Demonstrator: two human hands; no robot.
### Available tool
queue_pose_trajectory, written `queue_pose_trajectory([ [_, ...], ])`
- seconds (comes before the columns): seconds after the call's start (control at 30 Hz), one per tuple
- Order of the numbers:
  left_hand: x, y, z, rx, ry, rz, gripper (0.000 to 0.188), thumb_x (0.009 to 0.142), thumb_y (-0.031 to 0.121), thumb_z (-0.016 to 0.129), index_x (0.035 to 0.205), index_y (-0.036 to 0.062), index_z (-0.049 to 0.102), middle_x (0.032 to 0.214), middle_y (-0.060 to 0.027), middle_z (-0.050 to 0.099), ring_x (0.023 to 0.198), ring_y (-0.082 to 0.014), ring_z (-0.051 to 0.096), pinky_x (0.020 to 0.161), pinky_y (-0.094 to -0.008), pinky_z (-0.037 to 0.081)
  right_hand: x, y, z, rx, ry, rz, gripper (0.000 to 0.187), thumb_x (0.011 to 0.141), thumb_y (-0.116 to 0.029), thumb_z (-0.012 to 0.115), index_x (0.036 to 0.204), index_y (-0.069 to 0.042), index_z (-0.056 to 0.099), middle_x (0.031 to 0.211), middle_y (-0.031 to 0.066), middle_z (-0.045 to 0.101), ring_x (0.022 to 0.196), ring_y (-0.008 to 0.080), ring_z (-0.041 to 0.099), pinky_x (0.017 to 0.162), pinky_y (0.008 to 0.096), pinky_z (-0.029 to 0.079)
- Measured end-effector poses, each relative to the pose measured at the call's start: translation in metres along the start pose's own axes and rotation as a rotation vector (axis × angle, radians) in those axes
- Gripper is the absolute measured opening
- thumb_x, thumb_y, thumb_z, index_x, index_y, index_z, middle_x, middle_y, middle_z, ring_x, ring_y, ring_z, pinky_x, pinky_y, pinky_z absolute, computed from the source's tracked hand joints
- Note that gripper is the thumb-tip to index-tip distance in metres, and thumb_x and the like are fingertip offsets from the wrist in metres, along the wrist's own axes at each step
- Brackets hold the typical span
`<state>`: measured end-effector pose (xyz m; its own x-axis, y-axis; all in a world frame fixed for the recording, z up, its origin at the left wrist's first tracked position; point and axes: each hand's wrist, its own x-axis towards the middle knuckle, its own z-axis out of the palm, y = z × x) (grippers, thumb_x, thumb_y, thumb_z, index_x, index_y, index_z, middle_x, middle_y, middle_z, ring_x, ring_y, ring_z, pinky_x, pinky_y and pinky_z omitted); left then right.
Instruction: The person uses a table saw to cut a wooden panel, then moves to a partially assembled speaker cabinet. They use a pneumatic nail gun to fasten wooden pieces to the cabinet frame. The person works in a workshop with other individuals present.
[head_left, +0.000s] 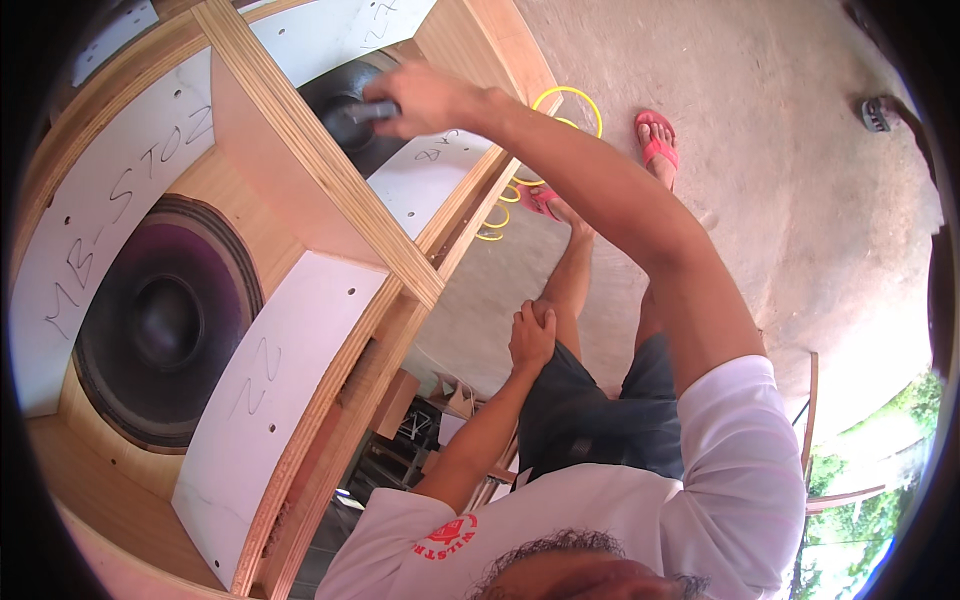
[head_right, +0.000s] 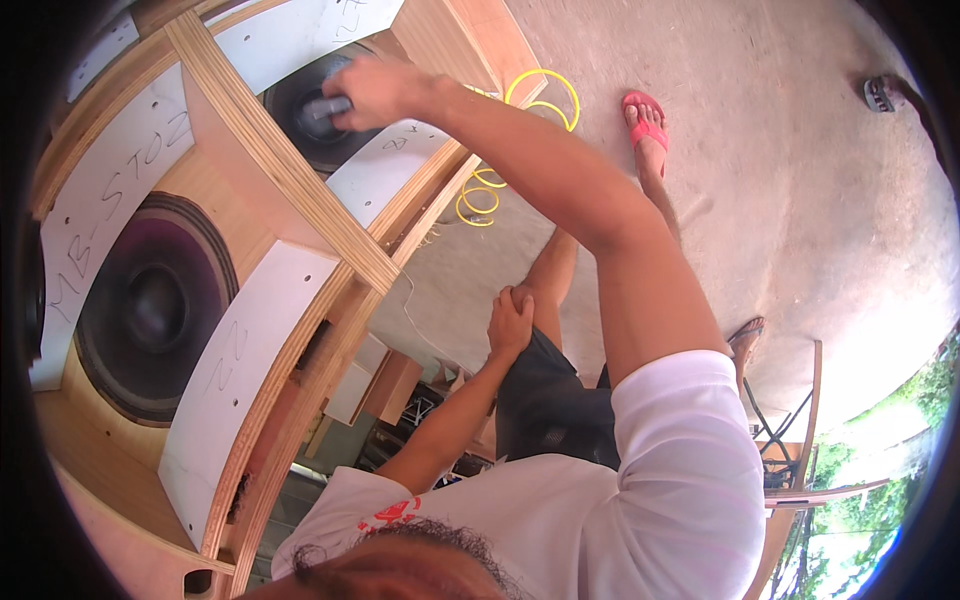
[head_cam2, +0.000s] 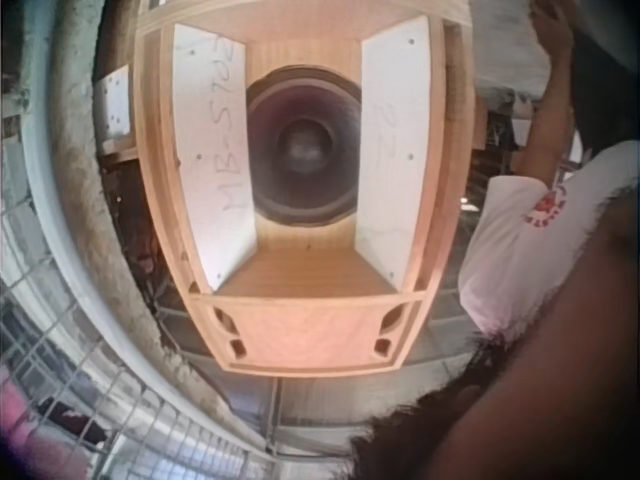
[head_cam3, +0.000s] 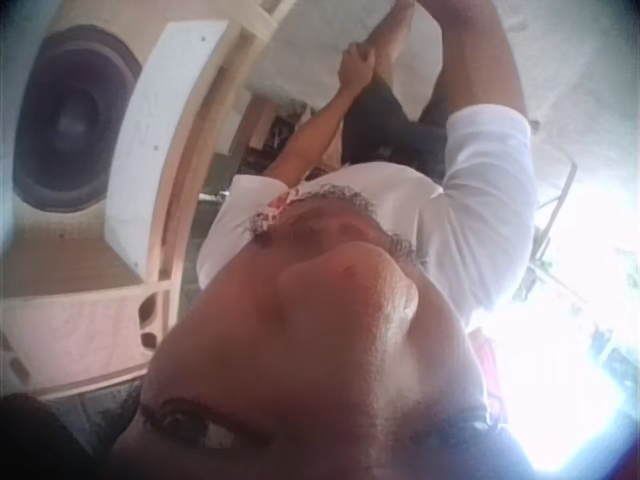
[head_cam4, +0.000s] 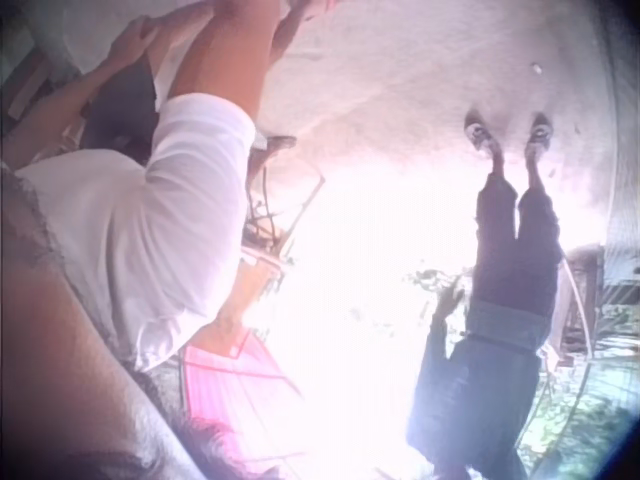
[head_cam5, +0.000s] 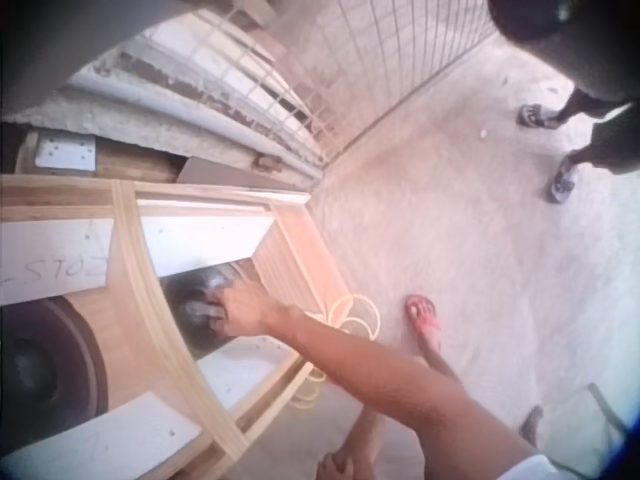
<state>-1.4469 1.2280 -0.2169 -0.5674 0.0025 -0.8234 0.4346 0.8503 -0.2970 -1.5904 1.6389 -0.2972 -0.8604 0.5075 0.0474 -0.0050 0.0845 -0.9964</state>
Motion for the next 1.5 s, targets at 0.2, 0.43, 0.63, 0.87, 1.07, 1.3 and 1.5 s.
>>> queue_pose_trajectory([
  [0.2, -0.001, 0.0, 0.0, 0.005, 0.003, -0.005, 0.061, 0.099, 0.051, 0.054, 0.145, 0.0119, 0.043, 0.134, -0.0225, 0.056, 0.123, -0.044, 0.058, 0.098, -0.0564, 0.051, 0.023, 0.067, -0.027, -0.218, 0.148, 0.391, 0.038, 0.085, -0.036, 0.067, 0.094, -0.001, 0.077, 0.09, 0.028, 0.073, 0.086, 0.0436, 0.072, 0.082, 0.0501, 0.057],
  [0.43, 0.0, 0.002, -0.002, 0.016, -0.007, -0.005, 0.061, 0.099, 0.051, 0.053, 0.145, 0.012, 0.043, 0.135, -0.0218, 0.056, 0.123, -0.0435, 0.058, 0.098, -0.0562, 0.051, -0.066, 0.07, -0.022, -0.062, -0.244, 0.587, 0.047, 0.082, -0.043, 0.069, 0.101, -0.001, 0.077, 0.092, 0.0188, 0.077, 0.088, 0.0319, 0.075, 0.083, 0.0424, 0.058],
  [0.63, 0.002, 0.003, -0.005, 0.034, 0.004, 0.026, 0.061, 0.099, 0.051, 0.053, 0.145, 0.0119, 0.043, 0.135, -0.0218, 0.055, 0.122, -0.0437, 0.058, 0.098, -0.0561, 0.051, -0.053, 0.009, -0.019, 0.372, -0.447, 0.374, 0.049, 0.079, -0.044, 0.071, 0.101, 0.0, 0.077, 0.087, 0.0137, 0.077, 0.085, 0.0248, 0.073, 0.078, 0.0379, 0.057],
  [0.87, 0.003, 0.004, -0.009, 0.066, 0.011, 0.024, 0.061, 0.099, 0.05, 0.053, 0.146, 0.012, 0.043, 0.135, -0.0213, 0.056, 0.122, -0.0434, 0.059, 0.098, -0.0559, 0.051, 0.008, 0.03, -0.035, 0.164, 0.211, 0.41, 0.041, 0.087, -0.04, 0.066, 0.098, -0.002, 0.077, 0.09, 0.0216, 0.074, 0.088, 0.0356, 0.072, 0.081, 0.0448, 0.057],
  [1.07, 0.005, 0.001, -0.009, 0.059, 0.029, 0.037, 0.061, 0.099, 0.05, 0.053, 0.145, 0.012, 0.043, 0.135, -0.0214, 0.056, 0.122, -0.0435, 0.059, 0.097, -0.0563, 0.051, -0.036, 0.06, -0.023, -0.197, -0.037, 0.593, 0.046, 0.083, -0.045, 0.067, 0.095, -0.002, 0.076, 0.085, 0.0123, 0.075, 0.077, 0.0272, 0.07, 0.075, 0.04, 0.056],
  [1.3, 0.007, -0.005, -0.005, 0.048, 0.034, 0.058, 0.061, 0.099, 0.052, 0.052, 0.145, 0.0126, 0.043, 0.135, -0.0236, 0.056, 0.123, -0.0454, 0.058, 0.1, -0.0548, 0.049, -0.089, 0.011, -0.039, 0.38, -0.221, 0.628, 0.041, 0.082, -0.044, 0.071, 0.09, -0.004, 0.075, 0.074, 0.0001, 0.067, 0.061, 0.0128, 0.055, 0.054, 0.0298, 0.044],
  [1.5, 0.007, -0.005, -0.007, 0.089, 0.049, 0.086, 0.06, 0.099, 0.051, 0.052, 0.142, 0.0097, 0.044, 0.13, -0.0234, 0.057, 0.119, -0.0434, 0.06, 0.095, -0.056, 0.052, -0.167, -0.06, -0.036, 0.43, -0.197, 0.326, 0.034, 0.085, -0.035, 0.07, 0.093, -0.003, 0.072, 0.076, 0.0068, 0.068, 0.07, 0.0215, 0.062, 0.063, 0.0376, 0.048],
])
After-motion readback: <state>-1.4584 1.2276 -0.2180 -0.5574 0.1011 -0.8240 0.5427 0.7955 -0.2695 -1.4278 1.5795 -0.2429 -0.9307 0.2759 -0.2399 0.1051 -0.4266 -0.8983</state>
